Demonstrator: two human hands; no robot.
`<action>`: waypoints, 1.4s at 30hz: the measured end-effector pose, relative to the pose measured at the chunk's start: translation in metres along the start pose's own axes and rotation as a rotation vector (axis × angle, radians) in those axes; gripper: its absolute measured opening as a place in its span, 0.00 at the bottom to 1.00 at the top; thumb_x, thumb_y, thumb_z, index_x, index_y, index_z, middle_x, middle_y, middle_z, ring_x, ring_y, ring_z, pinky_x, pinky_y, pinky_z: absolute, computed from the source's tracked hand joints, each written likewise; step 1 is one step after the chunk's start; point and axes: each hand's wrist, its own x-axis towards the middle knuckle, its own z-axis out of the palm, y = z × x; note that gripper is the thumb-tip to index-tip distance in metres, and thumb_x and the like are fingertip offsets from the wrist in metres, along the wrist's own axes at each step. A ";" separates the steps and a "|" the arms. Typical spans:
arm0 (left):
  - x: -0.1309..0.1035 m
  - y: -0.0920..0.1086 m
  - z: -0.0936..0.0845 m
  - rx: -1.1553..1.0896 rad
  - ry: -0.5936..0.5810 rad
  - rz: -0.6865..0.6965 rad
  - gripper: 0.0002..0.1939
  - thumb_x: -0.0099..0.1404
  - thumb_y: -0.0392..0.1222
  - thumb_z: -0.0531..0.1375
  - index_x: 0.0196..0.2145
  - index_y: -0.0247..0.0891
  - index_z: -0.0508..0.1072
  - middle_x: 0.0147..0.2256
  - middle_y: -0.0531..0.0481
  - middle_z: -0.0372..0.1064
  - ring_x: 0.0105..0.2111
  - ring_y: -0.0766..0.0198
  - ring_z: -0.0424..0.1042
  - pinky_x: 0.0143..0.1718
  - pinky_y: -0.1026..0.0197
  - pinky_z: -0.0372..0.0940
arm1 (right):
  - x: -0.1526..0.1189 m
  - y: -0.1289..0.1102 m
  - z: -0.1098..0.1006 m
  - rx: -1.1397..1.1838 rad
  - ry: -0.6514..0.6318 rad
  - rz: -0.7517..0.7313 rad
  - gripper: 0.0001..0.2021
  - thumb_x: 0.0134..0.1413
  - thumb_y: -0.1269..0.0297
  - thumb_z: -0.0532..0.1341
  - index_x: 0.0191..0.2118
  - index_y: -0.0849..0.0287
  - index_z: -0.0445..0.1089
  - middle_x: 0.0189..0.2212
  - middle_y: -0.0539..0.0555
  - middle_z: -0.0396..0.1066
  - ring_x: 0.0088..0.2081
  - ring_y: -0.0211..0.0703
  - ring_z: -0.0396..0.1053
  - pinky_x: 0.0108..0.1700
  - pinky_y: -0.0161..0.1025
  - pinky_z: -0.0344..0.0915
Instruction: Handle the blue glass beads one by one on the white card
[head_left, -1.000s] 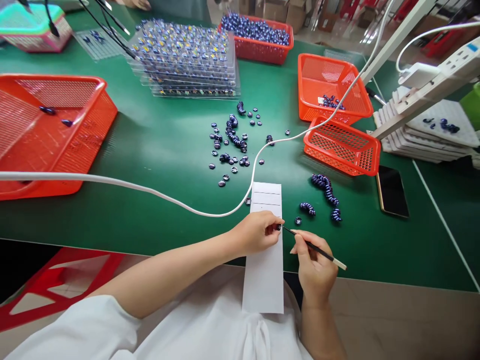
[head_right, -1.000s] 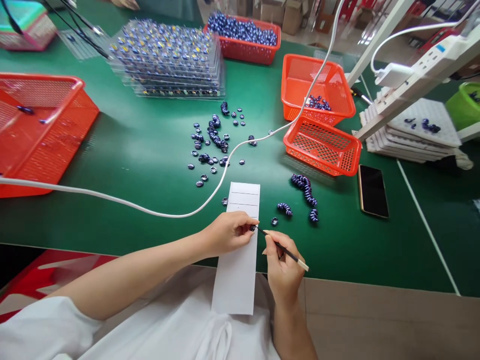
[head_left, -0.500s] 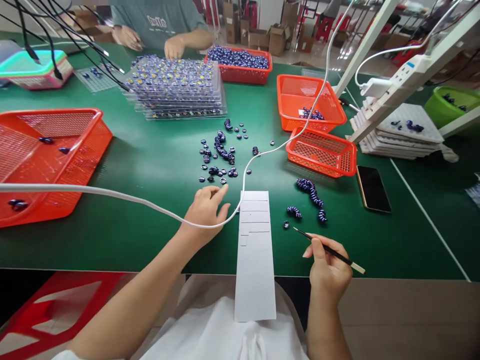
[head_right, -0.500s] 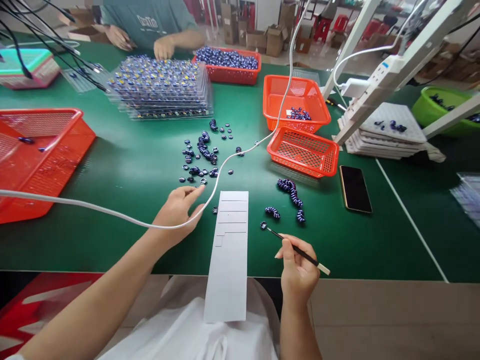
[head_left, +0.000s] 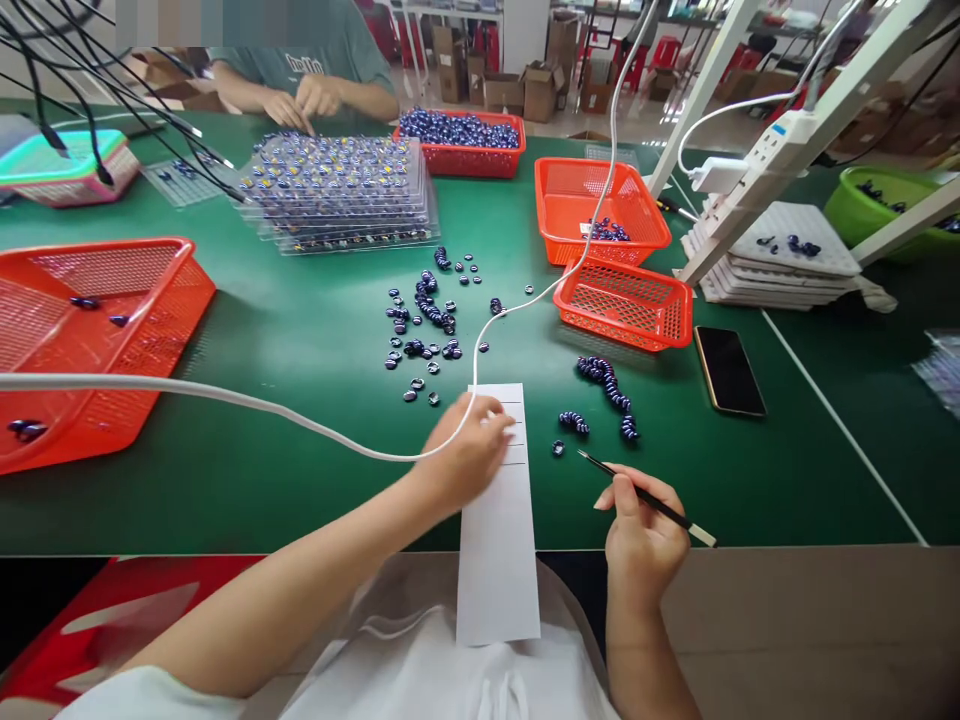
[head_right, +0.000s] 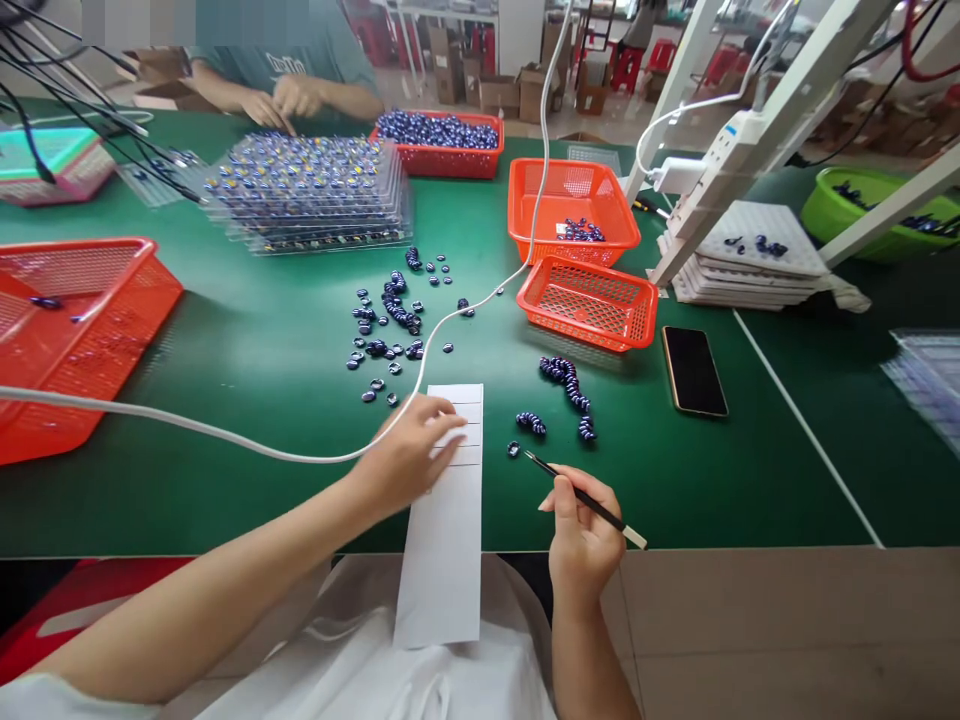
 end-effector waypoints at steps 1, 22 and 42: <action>0.004 0.014 0.007 -0.053 -0.078 0.049 0.08 0.69 0.39 0.58 0.43 0.34 0.74 0.41 0.41 0.70 0.41 0.53 0.69 0.44 0.51 0.69 | 0.000 0.000 0.000 0.009 0.002 0.000 0.08 0.55 0.60 0.68 0.36 0.60 0.74 0.32 0.53 0.77 0.21 0.34 0.69 0.25 0.36 0.69; -0.006 -0.009 -0.007 -0.383 -0.012 -0.021 0.09 0.70 0.37 0.57 0.41 0.38 0.77 0.37 0.46 0.77 0.35 0.63 0.76 0.38 0.62 0.70 | 0.002 -0.002 -0.009 -0.046 -0.106 0.052 0.09 0.54 0.60 0.68 0.38 0.60 0.75 0.33 0.55 0.77 0.23 0.37 0.72 0.29 0.38 0.72; -0.026 -0.018 0.000 -0.665 -0.110 -0.202 0.11 0.62 0.28 0.57 0.41 0.34 0.74 0.41 0.45 0.74 0.37 0.63 0.76 0.41 0.61 0.73 | -0.004 -0.019 0.012 -0.184 -0.635 0.313 0.11 0.53 0.56 0.69 0.39 0.58 0.76 0.36 0.56 0.79 0.35 0.48 0.80 0.39 0.42 0.77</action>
